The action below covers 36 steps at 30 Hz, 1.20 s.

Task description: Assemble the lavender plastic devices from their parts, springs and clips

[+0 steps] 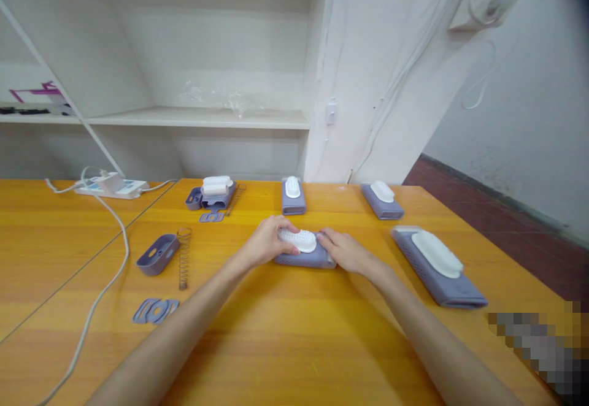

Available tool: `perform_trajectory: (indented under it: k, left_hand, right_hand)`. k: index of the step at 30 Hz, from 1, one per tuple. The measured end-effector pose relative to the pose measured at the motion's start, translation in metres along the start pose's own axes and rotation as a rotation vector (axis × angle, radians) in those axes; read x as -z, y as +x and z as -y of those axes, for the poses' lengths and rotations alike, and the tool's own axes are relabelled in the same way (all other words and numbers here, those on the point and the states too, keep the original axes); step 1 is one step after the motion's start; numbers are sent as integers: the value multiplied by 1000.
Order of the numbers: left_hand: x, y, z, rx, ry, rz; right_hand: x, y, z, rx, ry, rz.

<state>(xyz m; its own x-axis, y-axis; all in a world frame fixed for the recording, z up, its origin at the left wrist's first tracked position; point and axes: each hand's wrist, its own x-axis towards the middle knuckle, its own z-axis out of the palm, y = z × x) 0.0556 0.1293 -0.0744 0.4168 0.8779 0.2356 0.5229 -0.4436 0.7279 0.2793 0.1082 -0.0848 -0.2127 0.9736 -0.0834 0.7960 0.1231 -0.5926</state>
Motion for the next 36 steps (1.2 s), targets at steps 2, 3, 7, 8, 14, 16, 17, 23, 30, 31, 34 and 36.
perform_trajectory:
  k: [2,3,7,8,14,16,17,23,30,31,34,36]
  left_hand:
    - [-4,0,1,17,-2,-8]
    - [-7,0,2,25,-3,-19]
    - [-17,-5,3,60,-32,-94]
    - [-19,-7,4,62,-42,-110]
    - [-13,-13,12,-39,-77,-59]
    - [-8,-18,17,-53,-48,-79]
    - [-6,-20,20,-49,-6,-113]
    - [-18,-40,21,-143,382,-262]
    - [-43,-51,16,-153,426,-303]
    - [-44,-50,17,-135,402,-302]
    - [-45,-48,20,-94,305,-286]
    - [-45,-44,23,-66,230,-271]
  right_hand:
    - [-1,0,0,-6,-8,-5]
    - [-1,0,0,-9,-15,-9]
    - [-2,1,-2,-26,-59,-22]
    - [-3,1,-3,-25,-68,-24]
    - [-2,2,-5,-21,-92,-12]
    - [-1,2,-6,-12,-71,-16]
    - [-1,2,-6,-3,-62,-15]
    - [-4,5,-7,30,-130,-14]
    - [-7,-1,-4,26,-157,-42]
    - [-8,-2,-2,18,-161,-52]
    - [-10,-6,3,-36,-191,-62]
    - [-12,-7,6,-76,-208,-73]
